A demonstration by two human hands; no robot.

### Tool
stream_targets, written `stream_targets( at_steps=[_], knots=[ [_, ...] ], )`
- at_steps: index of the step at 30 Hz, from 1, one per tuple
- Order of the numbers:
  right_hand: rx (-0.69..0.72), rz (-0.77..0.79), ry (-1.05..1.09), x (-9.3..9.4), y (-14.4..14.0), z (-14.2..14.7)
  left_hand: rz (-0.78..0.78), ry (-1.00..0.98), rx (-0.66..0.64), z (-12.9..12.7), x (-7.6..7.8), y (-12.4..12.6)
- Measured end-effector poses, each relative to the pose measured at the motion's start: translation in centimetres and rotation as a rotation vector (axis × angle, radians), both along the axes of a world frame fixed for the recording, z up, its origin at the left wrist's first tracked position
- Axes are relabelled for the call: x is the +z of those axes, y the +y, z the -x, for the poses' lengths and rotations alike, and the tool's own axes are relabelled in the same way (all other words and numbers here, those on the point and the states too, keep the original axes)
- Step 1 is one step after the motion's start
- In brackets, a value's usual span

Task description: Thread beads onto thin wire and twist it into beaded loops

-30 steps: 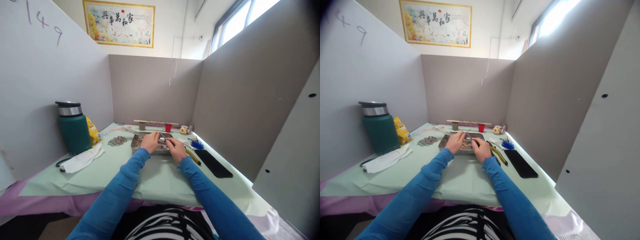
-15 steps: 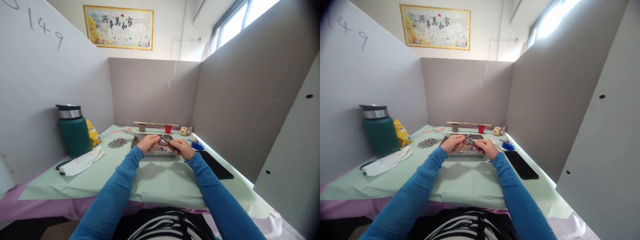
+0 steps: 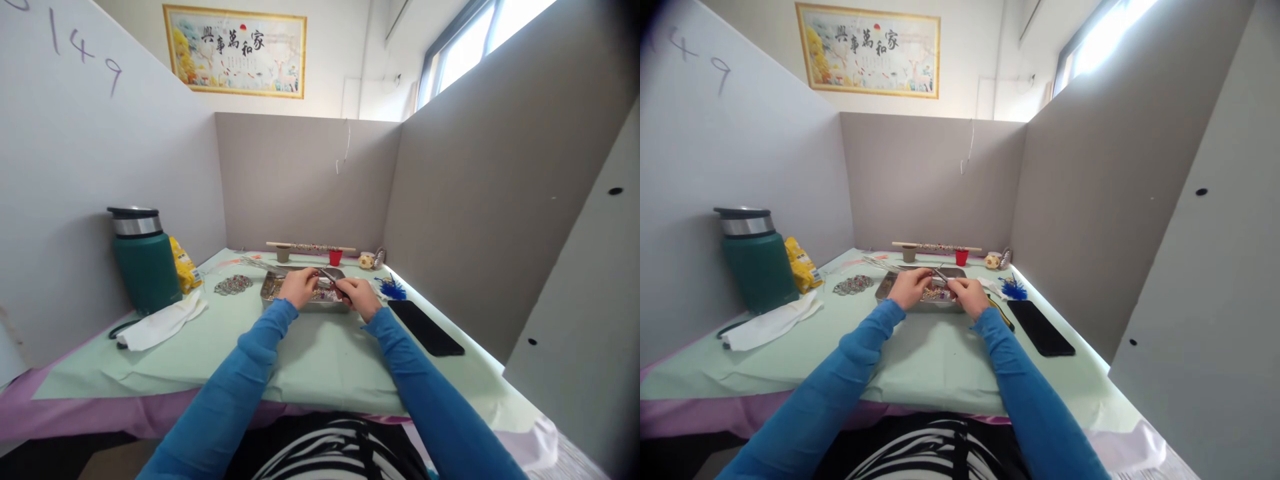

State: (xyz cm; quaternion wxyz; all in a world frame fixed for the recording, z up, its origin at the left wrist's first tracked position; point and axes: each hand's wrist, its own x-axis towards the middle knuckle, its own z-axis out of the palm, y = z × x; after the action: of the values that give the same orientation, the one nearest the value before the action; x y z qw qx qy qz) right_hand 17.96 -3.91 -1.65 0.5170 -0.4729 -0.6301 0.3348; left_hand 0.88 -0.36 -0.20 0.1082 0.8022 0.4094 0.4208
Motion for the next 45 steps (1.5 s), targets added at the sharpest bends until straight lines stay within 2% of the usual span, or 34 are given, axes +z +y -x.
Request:
stream_targets(
  at_steps=[4, 7, 15, 23, 32, 36, 39, 41, 45],
  knots=[
    [0.007, -0.02, 0.011, -0.4, 0.3, 0.1, 0.061, -0.066, -0.07, 0.0, -0.1, -0.1],
    [0.005, -0.058, -0.016, -0.5, 0.4, 0.2, 0.082, -0.084, -0.075, -0.1, -0.1, -0.2],
    [-0.052, -0.114, -0.11, -1.1, 0.8, 0.4, -0.074, 0.033, 0.141, -0.6, -0.1, -0.3],
    [-0.074, -0.144, -0.18, -1.4, 0.7, 0.6, -0.167, 0.129, 0.218, -0.6, -0.7, 0.2],
    [-0.07, -0.152, -0.214, -1.3, 0.4, 1.3, -0.174, 0.218, 0.301, -1.1, -0.8, -0.2],
    [-0.086, -0.217, -0.228, -0.7, -0.1, 1.5, -0.171, 0.132, 0.275, -1.2, -0.7, -0.3],
    [-0.081, -0.235, -0.214, -0.6, -0.1, 1.3, -0.115, 0.007, 0.216, -1.1, -0.4, -0.4],
    [-0.056, -0.215, -0.181, -0.7, 0.0, 1.2, -0.037, -0.1, 0.132, -0.9, -0.1, -0.4],
    [0.057, -0.085, -0.031, -0.5, -0.1, 0.9, 0.174, -0.329, -0.126, -0.3, 0.3, -0.4]
  ],
)
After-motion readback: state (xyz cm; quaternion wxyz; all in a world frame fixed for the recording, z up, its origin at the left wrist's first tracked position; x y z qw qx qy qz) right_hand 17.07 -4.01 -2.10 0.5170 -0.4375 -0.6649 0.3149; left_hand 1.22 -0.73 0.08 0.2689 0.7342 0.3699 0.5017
